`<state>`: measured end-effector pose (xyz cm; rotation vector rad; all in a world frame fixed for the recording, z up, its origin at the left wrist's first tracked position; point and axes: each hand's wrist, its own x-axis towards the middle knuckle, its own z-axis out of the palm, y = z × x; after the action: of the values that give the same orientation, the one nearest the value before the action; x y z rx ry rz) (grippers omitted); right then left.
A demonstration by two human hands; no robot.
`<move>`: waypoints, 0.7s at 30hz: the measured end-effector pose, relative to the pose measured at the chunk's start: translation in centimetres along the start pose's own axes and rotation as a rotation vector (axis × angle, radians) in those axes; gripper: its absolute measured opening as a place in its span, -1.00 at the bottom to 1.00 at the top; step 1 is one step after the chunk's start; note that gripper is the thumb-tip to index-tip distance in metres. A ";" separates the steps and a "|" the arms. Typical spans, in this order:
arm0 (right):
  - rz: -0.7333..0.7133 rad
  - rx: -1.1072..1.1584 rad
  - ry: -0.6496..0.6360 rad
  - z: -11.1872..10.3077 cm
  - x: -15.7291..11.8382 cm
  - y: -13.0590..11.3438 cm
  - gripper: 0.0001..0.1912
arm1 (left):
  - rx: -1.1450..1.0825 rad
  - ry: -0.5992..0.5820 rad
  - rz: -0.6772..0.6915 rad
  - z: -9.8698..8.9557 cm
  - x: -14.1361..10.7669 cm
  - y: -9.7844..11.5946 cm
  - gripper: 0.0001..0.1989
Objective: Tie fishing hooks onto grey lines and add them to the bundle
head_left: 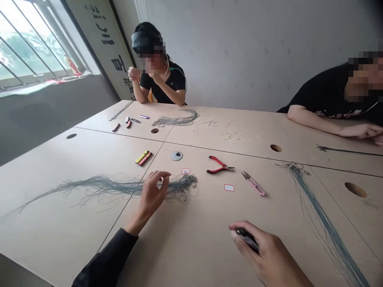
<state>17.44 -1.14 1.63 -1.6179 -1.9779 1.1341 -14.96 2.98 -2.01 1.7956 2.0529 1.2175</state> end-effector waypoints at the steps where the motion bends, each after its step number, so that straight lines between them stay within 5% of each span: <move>1: -0.021 -0.022 -0.032 0.5 1.5 -1.2 -0.68 | 0.000 -0.001 0.017 0.2 -0.5 -0.4 -0.81; 5: -0.093 -0.187 -0.032 2.8 7.7 -3.9 -0.68 | -0.012 -0.034 0.068 1.0 -1.5 -1.3 -0.82; 10: -0.069 -0.341 0.044 5.1 13.2 -4.4 -0.80 | -0.024 -0.067 0.101 1.1 -1.6 -1.8 -0.82; 21: -0.161 -0.488 -0.048 6.0 14.6 -4.5 -0.84 | 0.029 -0.195 0.188 1.8 -1.7 -1.5 -0.80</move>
<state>6.06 10.21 -1.87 -1.6134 -2.5052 0.6663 -14.59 2.39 -4.76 2.0692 1.8399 1.0128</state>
